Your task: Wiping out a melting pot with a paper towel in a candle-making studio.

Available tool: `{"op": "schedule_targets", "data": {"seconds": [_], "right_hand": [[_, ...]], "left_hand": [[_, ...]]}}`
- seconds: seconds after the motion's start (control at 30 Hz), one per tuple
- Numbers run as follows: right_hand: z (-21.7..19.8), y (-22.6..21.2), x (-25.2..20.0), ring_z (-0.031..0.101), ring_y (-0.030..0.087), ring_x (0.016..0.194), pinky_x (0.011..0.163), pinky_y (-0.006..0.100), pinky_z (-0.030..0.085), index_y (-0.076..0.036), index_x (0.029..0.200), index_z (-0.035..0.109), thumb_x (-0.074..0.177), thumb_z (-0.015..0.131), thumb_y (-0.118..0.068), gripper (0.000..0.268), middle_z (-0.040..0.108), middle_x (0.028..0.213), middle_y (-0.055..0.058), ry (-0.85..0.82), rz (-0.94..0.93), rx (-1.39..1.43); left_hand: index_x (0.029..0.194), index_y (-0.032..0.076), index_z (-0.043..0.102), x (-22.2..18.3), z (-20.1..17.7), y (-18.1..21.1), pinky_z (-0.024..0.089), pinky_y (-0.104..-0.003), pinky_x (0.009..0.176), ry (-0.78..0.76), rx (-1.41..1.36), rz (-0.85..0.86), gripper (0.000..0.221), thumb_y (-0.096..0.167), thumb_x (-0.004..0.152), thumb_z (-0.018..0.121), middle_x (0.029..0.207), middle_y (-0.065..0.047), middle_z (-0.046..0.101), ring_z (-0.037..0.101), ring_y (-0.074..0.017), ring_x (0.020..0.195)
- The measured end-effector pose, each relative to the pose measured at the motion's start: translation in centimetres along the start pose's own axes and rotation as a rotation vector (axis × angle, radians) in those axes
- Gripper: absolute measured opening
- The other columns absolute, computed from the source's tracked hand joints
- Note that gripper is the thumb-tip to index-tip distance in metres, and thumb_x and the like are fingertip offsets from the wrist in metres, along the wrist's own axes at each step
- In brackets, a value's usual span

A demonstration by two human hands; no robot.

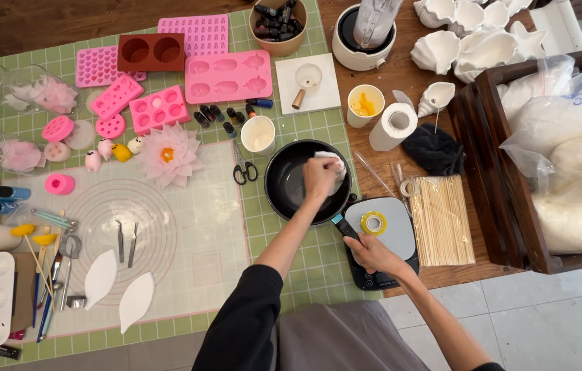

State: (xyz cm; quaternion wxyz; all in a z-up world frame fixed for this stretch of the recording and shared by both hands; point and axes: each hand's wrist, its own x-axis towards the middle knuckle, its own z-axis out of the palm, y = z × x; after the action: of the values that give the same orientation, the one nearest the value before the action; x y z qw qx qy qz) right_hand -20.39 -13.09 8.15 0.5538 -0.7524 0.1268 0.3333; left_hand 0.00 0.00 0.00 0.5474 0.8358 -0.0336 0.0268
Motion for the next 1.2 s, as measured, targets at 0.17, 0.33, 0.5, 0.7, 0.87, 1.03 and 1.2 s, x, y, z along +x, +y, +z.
{"op": "schedule_targets", "data": {"seconds": [0.17, 0.33, 0.5, 0.7, 0.87, 1.03, 1.2], "right_hand": [[0.0, -0.2, -0.1, 0.043, 0.010, 0.038, 0.035, 0.028, 0.037, -0.008, 0.074, 0.045, 0.106, 0.050, -0.040, 0.046, 0.043, 0.050, -0.003, -0.015, -0.006, 0.053], [-0.5, -0.4, 0.2, 0.041, 0.009, 0.038, 0.035, 0.027, 0.037, -0.010, 0.076, 0.046, 0.105, 0.051, -0.039, 0.042, 0.041, 0.051, -0.004, -0.016, 0.022, 0.061], [-0.8, -0.8, -0.3, 0.040, 0.009, 0.036, 0.035, 0.028, 0.034, -0.009, 0.071, 0.045, 0.107, 0.052, -0.039, 0.047, 0.040, 0.048, -0.004, -0.035, 0.001, 0.035], [-1.2, 0.0, 0.6, 0.040, 0.009, 0.035, 0.034, 0.028, 0.034, -0.010, 0.068, 0.044, 0.106, 0.051, -0.039, 0.049, 0.039, 0.046, -0.003, -0.055, -0.017, 0.020], [-1.2, 0.1, 0.0, 0.038, 0.009, 0.036, 0.034, 0.028, 0.034, -0.009, 0.068, 0.042, 0.106, 0.052, -0.040, 0.050, 0.038, 0.048, -0.004, -0.053, 0.020, 0.051], [-0.9, 0.6, 0.8, 0.041, 0.010, 0.036, 0.034, 0.029, 0.037, -0.009, 0.070, 0.045, 0.105, 0.052, -0.040, 0.048, 0.041, 0.047, -0.003, -0.043, 0.021, 0.029], [-0.8, 0.3, 0.9, 0.045, 0.012, 0.035, 0.034, 0.030, 0.040, -0.007, 0.068, 0.045, 0.105, 0.051, -0.042, 0.051, 0.043, 0.046, -0.002, -0.037, 0.020, 0.022]], "left_hand": [[0.091, 0.009, 0.081, 2.6, 0.0, -1.7, 0.061, -0.035, 0.070, 0.234, -0.161, -0.261, 0.013, 0.012, 0.080, 0.074, 0.081, -0.013, 0.078, 0.079, -0.0243, 0.072], [0.088, 0.007, 0.084, 0.1, 1.9, -2.1, 0.060, -0.035, 0.073, 0.055, -0.040, -0.043, 0.014, 0.011, 0.076, 0.077, 0.082, -0.017, 0.077, 0.077, -0.0259, 0.074], [0.093, 0.006, 0.083, 2.6, 2.8, -4.2, 0.060, -0.037, 0.072, 0.119, -0.181, -0.269, 0.015, 0.012, 0.082, 0.077, 0.086, -0.018, 0.080, 0.078, -0.0225, 0.075], [0.093, 0.003, 0.085, 0.6, 2.1, -1.8, 0.057, -0.033, 0.082, 0.029, -0.181, -0.157, 0.017, 0.009, 0.078, 0.080, 0.091, -0.018, 0.080, 0.076, -0.0219, 0.081], [0.096, 0.005, 0.082, 2.3, 1.4, -2.6, 0.061, -0.033, 0.077, 0.087, -0.311, -0.319, 0.018, 0.012, 0.080, 0.077, 0.092, -0.015, 0.081, 0.077, -0.0196, 0.077], [0.095, 0.003, 0.085, 1.4, 0.8, -1.1, 0.058, -0.030, 0.077, -0.040, -0.164, -0.121, 0.018, 0.009, 0.079, 0.079, 0.089, -0.018, 0.080, 0.075, -0.0186, 0.077], [0.095, 0.007, 0.082, 2.4, 0.1, -0.4, 0.060, -0.029, 0.069, 0.058, -0.391, -0.350, 0.016, 0.010, 0.080, 0.078, 0.088, -0.012, 0.081, 0.076, -0.0184, 0.073]]}}
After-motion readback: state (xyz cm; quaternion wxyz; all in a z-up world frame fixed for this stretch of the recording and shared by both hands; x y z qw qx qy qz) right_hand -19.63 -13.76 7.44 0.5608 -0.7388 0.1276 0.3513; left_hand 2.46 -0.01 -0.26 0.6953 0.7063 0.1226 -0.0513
